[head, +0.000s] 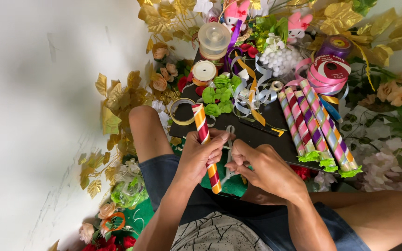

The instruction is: The person wraps a white ribbon around a red and yellow striped stick, securing it with tape. They continue wrapping the ribbon along the length of the stick, adjusting and smoothing it as they go.

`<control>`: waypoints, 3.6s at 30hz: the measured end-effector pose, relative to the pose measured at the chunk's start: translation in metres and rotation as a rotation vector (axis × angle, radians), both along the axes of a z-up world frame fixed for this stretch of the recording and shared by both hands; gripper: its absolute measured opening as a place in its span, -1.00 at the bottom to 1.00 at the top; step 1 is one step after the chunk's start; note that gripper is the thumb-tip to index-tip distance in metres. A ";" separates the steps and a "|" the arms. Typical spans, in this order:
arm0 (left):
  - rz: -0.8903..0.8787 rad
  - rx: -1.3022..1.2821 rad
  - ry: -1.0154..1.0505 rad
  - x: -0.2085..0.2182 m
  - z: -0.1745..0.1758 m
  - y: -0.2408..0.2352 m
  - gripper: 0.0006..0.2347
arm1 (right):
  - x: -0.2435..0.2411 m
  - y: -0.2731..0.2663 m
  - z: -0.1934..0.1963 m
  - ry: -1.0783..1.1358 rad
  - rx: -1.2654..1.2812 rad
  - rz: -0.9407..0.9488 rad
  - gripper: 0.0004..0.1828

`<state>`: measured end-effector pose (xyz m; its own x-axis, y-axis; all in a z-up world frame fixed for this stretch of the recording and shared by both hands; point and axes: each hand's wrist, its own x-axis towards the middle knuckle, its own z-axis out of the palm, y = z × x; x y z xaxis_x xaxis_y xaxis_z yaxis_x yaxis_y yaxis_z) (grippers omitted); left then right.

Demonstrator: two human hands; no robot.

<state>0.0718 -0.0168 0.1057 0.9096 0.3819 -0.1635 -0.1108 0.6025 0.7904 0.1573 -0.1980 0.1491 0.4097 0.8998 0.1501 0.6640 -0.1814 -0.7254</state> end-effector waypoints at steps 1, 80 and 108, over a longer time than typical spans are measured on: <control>0.001 0.001 0.001 -0.002 0.006 0.001 -0.87 | 0.000 0.001 -0.003 0.001 0.001 0.001 -0.69; -0.449 0.200 -0.193 -0.054 -0.058 -0.005 -0.72 | -0.007 0.007 -0.056 0.821 0.414 -0.085 -0.93; -0.411 0.385 -0.134 -0.068 -0.124 -0.012 -0.43 | -0.050 -0.007 -0.149 0.773 0.351 -0.380 -0.91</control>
<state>0.0042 -0.0291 -0.0185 0.9990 0.0019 0.0445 -0.0432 0.2888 0.9564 0.1078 -0.2052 -0.0001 0.7674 0.6393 -0.0490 -0.0856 0.0263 -0.9960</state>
